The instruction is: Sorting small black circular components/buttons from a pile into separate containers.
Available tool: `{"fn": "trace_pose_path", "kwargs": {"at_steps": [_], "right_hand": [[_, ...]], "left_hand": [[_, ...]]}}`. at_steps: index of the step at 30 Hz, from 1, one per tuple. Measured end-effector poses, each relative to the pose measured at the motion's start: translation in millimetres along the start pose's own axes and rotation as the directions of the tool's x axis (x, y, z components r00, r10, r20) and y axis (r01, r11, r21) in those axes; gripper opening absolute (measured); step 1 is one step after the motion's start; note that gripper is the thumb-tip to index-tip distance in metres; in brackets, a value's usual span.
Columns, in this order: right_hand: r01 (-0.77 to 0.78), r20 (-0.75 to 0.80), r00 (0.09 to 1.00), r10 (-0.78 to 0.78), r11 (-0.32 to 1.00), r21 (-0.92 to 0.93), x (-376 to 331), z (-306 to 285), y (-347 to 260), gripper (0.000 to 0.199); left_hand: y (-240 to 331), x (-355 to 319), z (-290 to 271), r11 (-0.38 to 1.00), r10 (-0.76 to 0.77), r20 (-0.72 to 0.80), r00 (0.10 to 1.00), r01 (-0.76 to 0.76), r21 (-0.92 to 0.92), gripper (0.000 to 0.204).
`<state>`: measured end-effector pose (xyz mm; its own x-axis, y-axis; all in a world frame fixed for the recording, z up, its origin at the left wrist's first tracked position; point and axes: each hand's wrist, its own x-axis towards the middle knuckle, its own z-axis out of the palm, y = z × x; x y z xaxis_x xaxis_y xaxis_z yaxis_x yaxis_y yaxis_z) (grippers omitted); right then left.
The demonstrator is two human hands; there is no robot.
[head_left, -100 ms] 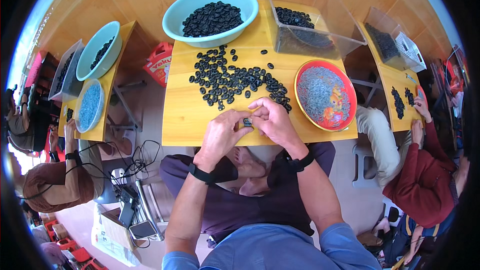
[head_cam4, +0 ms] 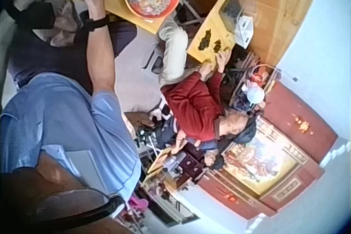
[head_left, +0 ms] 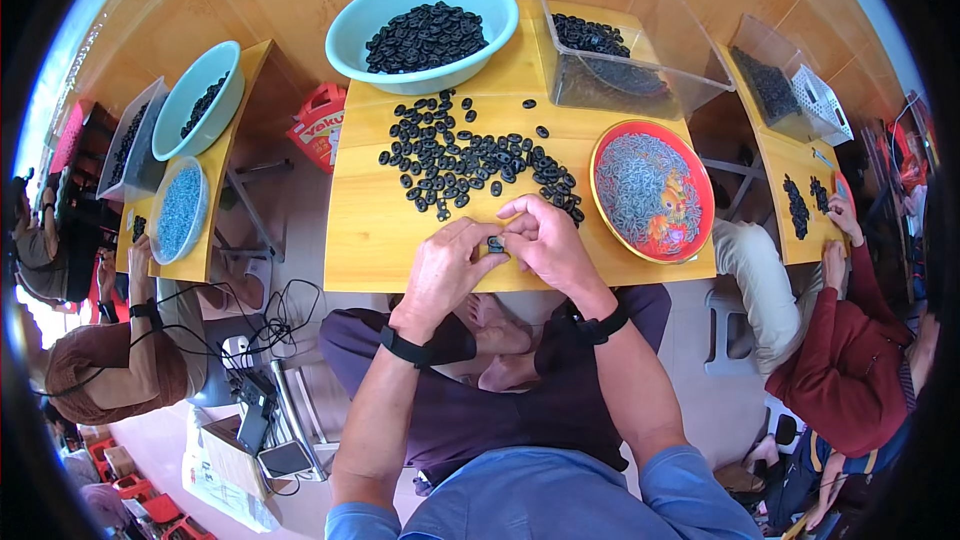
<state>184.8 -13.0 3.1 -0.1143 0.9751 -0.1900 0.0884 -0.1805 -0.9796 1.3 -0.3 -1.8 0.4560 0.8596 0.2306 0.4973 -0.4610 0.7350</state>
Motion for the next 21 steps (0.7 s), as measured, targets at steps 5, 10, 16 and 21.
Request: {"fn": "trace_pose_path", "kwargs": {"at_steps": [5, 10, 16, 21], "right_hand": [[0.011, -0.029, 1.000, -0.012, 1.000, -0.019, 0.4, 1.4, 1.3, 0.028], [0.032, -0.014, 0.999, -0.033, 0.998, -0.050, 0.8, 2.5, 6.1, 0.028], [0.051, -0.007, 0.999, -0.051, 0.997, -0.051, 0.2, 3.9, 5.0, 0.025], [0.085, 0.008, 0.996, -0.085, 0.993, -0.087, 1.8, 3.6, 6.9, 0.022]], "left_hand": [[-3.8, -0.7, 5.2, 0.999, 0.035, -0.060, 0.998, -0.034, 0.007, 0.030], [-5.2, -4.1, 5.1, 0.999, 0.032, -0.068, 0.997, -0.030, 0.027, 0.026], [-6.5, -5.8, 6.3, 0.998, 0.058, -0.091, 0.994, -0.056, 0.030, 0.024], [-11.3, -6.2, 7.5, 0.994, 0.083, -0.098, 0.992, -0.076, 0.073, 0.020]]}}
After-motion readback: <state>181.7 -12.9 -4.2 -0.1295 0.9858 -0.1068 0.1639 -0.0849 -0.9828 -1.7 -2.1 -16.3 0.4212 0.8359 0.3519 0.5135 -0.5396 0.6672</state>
